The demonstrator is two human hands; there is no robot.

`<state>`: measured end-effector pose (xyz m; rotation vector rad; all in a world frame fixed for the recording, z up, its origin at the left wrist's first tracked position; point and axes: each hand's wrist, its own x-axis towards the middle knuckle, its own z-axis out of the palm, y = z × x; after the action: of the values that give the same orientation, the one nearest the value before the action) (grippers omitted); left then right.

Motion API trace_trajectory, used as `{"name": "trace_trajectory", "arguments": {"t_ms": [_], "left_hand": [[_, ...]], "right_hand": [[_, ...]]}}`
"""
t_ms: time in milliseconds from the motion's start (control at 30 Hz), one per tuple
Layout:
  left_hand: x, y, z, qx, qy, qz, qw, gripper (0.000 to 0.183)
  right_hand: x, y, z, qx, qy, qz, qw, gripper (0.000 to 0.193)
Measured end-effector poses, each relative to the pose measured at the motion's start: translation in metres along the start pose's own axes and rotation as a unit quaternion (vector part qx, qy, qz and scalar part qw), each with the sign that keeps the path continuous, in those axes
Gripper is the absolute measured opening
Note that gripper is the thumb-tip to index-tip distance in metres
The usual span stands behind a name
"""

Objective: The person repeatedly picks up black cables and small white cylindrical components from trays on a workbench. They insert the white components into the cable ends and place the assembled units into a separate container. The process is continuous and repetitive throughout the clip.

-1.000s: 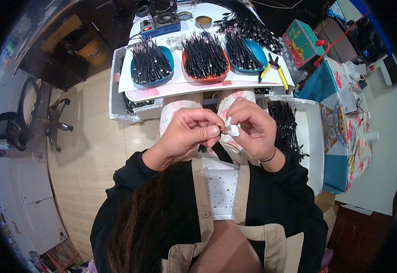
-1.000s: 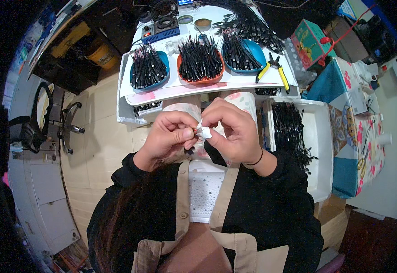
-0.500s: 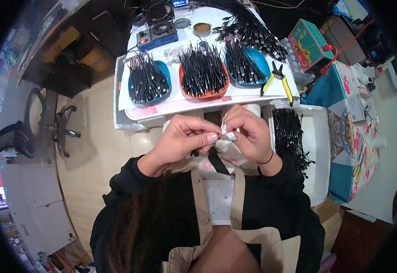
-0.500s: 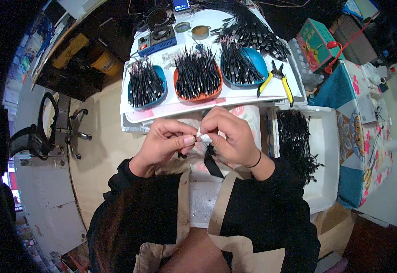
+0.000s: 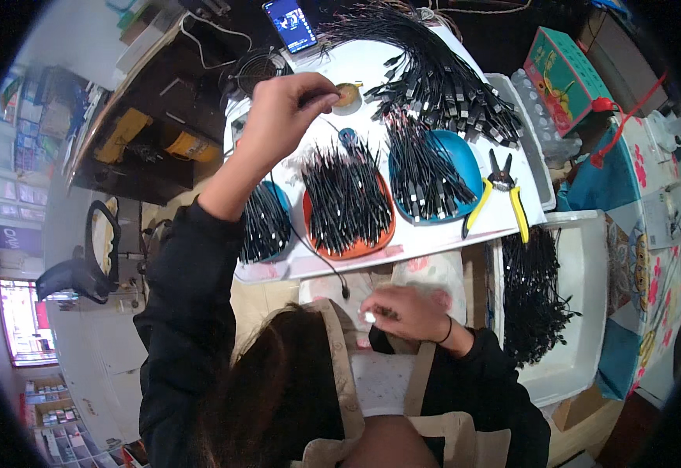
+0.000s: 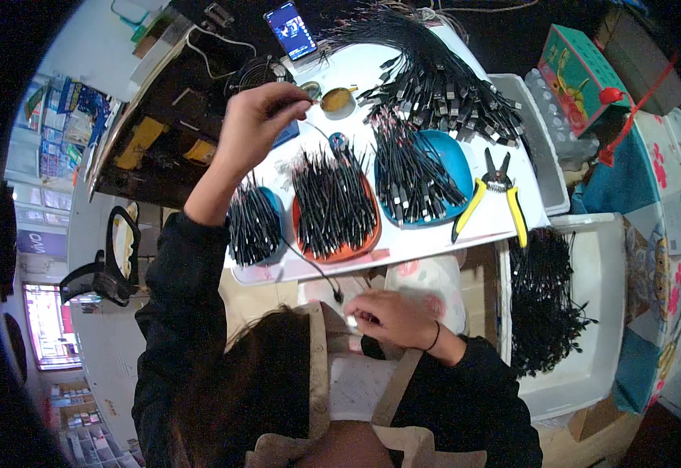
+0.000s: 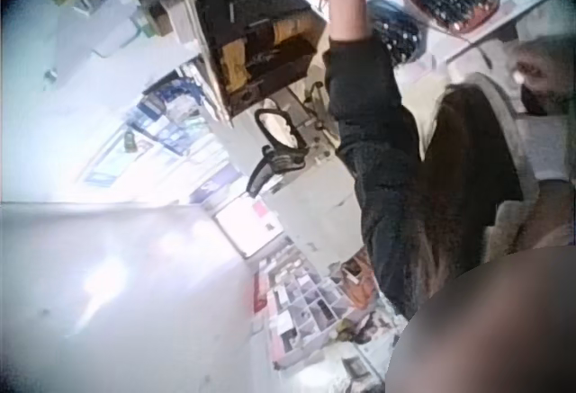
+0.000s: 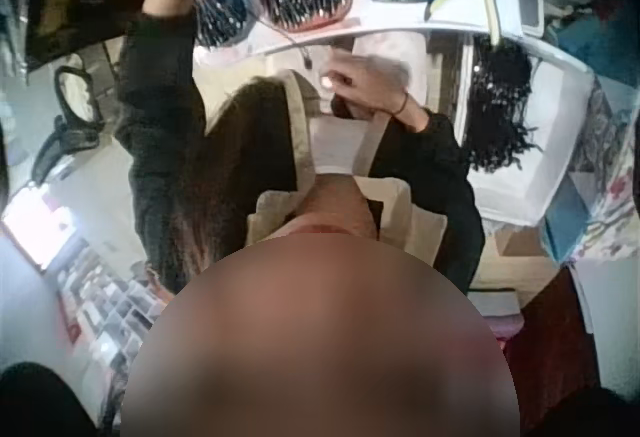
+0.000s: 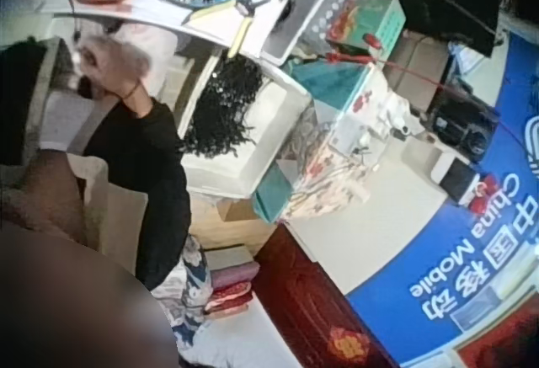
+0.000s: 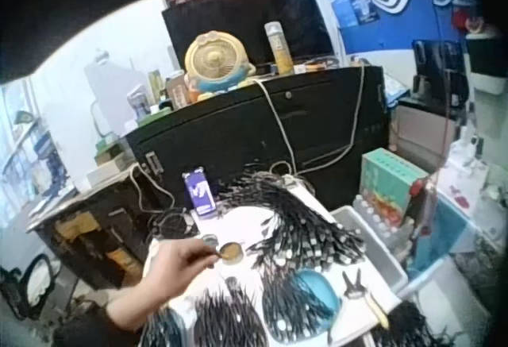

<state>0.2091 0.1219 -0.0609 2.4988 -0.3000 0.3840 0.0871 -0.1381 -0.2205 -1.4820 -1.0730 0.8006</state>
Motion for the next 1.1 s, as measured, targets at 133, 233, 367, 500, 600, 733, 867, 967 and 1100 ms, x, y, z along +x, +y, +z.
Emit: {"name": "trace_trajectory", "arguments": {"t_ms": [133, 233, 367, 500, 600, 733, 867, 967, 1100], "left_hand": [[0.034, -0.06, 0.037, 0.129, -0.073, 0.007, 0.989, 0.015], [0.046, -0.092, 0.05, 0.152, -0.102, 0.024, 0.983, 0.013], [0.055, -0.114, 0.057, 0.174, -0.118, 0.048, 0.976, 0.011], [0.059, -0.119, 0.059, 0.177, -0.127, 0.054, 0.974, 0.01], [0.061, -0.118, 0.062, 0.179, -0.141, 0.046, 0.973, 0.01], [0.064, -0.116, 0.064, 0.205, -0.159, 0.044, 0.965, 0.011], [0.066, -0.115, 0.065, 0.217, -0.175, 0.043, 0.959, 0.012], [0.068, -0.115, 0.067, 0.226, -0.188, 0.039, 0.955, 0.013], [0.069, -0.115, 0.069, 0.222, -0.184, 0.05, 0.956, 0.014]], "right_hand": [[0.002, 0.031, 0.003, -0.095, 0.038, -0.051, 0.993, 0.016], [0.002, 0.039, 0.001, -0.014, 0.043, -0.067, 0.997, 0.016], [0.007, 0.041, -0.002, 0.002, -0.013, -0.026, 1.0, 0.018], [0.011, 0.041, -0.003, 0.015, -0.031, -0.026, 0.999, 0.019], [0.012, 0.041, -0.003, 0.006, -0.047, -0.006, 0.999, 0.02], [0.013, 0.042, -0.004, -0.004, -0.058, -0.006, 0.998, 0.023], [0.013, 0.042, -0.004, -0.011, -0.061, -0.004, 0.998, 0.023], [0.013, 0.042, -0.003, -0.003, -0.047, -0.009, 0.999, 0.02], [0.013, 0.041, -0.001, 0.005, -0.037, -0.004, 0.999, 0.019]]}}
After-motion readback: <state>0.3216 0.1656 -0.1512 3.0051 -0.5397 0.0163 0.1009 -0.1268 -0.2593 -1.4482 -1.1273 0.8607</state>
